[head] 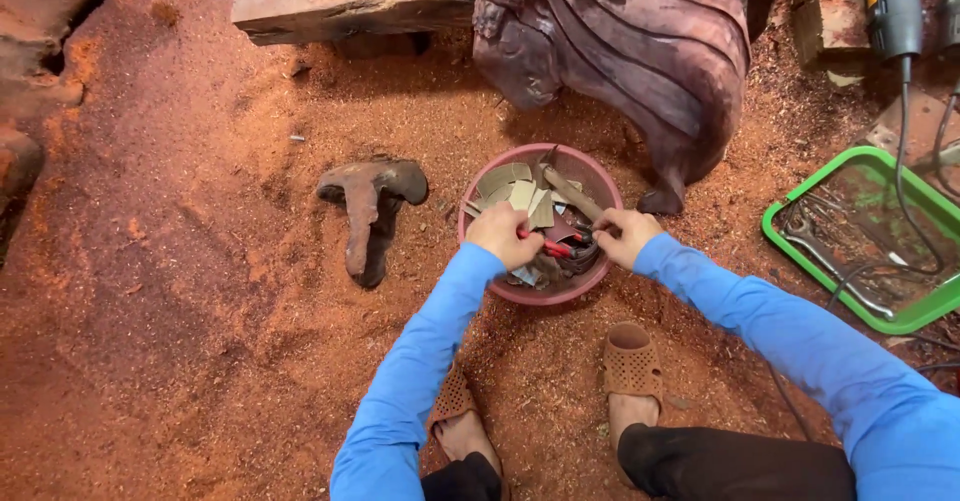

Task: Cutting sandpaper strips into smaller pieces using scissors and collecting them in a bowl.

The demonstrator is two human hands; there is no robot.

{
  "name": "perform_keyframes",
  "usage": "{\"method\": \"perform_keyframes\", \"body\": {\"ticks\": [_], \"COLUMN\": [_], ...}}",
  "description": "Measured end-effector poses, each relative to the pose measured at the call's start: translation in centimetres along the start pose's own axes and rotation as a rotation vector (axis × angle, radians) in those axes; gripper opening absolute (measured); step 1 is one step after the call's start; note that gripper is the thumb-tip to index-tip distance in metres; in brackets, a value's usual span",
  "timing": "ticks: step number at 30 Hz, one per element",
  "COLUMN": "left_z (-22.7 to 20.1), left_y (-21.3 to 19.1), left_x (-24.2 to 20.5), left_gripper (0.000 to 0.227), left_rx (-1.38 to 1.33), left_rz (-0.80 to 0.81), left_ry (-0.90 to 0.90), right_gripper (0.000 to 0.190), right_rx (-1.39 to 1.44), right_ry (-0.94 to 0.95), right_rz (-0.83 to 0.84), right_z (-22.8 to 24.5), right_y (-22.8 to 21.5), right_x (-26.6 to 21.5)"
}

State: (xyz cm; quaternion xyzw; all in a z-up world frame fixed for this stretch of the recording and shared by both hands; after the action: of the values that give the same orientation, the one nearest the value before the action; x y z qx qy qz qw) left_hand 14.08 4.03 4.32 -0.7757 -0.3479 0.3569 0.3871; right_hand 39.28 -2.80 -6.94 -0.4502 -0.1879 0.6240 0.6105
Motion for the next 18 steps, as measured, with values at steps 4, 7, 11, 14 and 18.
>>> {"method": "perform_keyframes", "body": {"ticks": [4, 7, 11, 14, 18], "left_z": [-0.3, -2.8, -7.6, -9.7, -13.1], "left_y": [-2.4, -5.4, -7.3, -1.1, 2.1], "left_x": [0.4, -0.8, -2.8, -2.1, -5.1], "left_gripper": [0.026, 0.027, 0.020, 0.013, 0.008], "left_rx": [-0.126, -0.090, 0.110, 0.269, 0.279], "left_rz": [-0.035, -0.090, -0.189, -0.477, -0.803], "left_ry": [0.053, 0.171, 0.440, 0.684, 0.939], "right_gripper": [0.016, 0.013, 0.024, 0.029, 0.025], "right_rx": [0.238, 0.890, 1.052, 1.102, 1.077], "right_ry": [0.091, 0.022, 0.038, 0.107, 0.038], "right_rz": [-0.040, 0.003, 0.300, 0.380, 0.301], "right_z": [3.4, 6.4, 7.7, 7.6, 5.8], "right_y": [-3.5, -7.5, -7.5, -6.1, -5.3], "right_x": [-2.4, -4.5, -4.9, -3.6, -3.2]}}
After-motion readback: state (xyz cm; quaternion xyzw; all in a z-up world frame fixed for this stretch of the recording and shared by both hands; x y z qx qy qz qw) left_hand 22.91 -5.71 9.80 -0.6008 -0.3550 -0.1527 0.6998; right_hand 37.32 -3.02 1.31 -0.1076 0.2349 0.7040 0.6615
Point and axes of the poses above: each hand's wrist, its own x-axis towards the middle knuckle, its own y-axis out of the palm, z = x × y, the point moved 1 cm from there along x, towards the middle knuckle, and after that the axes turned 1 degree about z, right-handed, at the moved point
